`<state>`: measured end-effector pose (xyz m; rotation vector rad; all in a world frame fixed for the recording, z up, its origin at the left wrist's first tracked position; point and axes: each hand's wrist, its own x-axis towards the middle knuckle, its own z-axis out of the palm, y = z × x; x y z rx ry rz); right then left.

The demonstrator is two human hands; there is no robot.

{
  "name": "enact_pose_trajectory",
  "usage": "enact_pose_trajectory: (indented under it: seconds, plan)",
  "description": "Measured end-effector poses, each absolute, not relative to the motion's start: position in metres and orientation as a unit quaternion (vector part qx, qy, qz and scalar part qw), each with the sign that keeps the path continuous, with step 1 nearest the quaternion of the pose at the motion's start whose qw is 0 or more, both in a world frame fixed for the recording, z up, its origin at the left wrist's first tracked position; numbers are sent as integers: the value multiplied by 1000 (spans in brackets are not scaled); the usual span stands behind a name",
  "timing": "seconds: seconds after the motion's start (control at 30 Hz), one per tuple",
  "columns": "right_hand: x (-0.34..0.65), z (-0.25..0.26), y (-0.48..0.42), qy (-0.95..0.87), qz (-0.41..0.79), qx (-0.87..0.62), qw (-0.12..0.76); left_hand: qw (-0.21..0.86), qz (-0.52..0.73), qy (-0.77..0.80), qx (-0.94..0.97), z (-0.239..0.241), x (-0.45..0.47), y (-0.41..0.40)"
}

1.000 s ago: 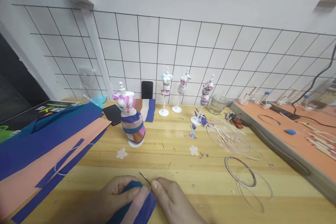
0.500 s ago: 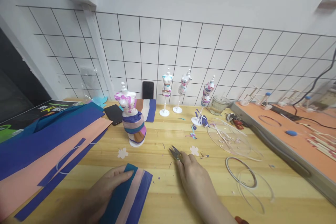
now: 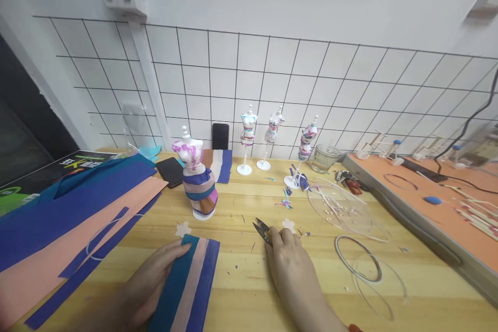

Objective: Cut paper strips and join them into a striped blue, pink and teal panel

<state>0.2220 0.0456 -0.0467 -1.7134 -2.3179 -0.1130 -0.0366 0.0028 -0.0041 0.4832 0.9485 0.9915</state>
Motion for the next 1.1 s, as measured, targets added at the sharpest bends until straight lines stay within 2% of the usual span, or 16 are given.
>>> enact_pose_trajectory:
  seconds: [0.33, 0.63, 0.77, 0.83, 1.0, 1.1]
  plan:
    - [229, -57, 48, -807, -45, -568, 155, 756, 424, 428, 256, -2, -34, 2]
    - [227, -55, 42, -809, -36, -570, 140, 701, 449, 473, 289, -25, -42, 7]
    - [225, -49, 41, -799, 25, -584, 141, 725, 434, 446, 296, -18, -41, 6]
    - [222, -45, 39, -787, 76, -588, 169, 726, 427, 450, 297, -15, -40, 6]
    - [206, -32, 30, -755, 271, -531, 274, 718, 444, 447, 295, -11, -38, 4]
    - [195, -25, 24, -699, 394, -517, 298, 715, 446, 447, 300, -8, -36, 3]
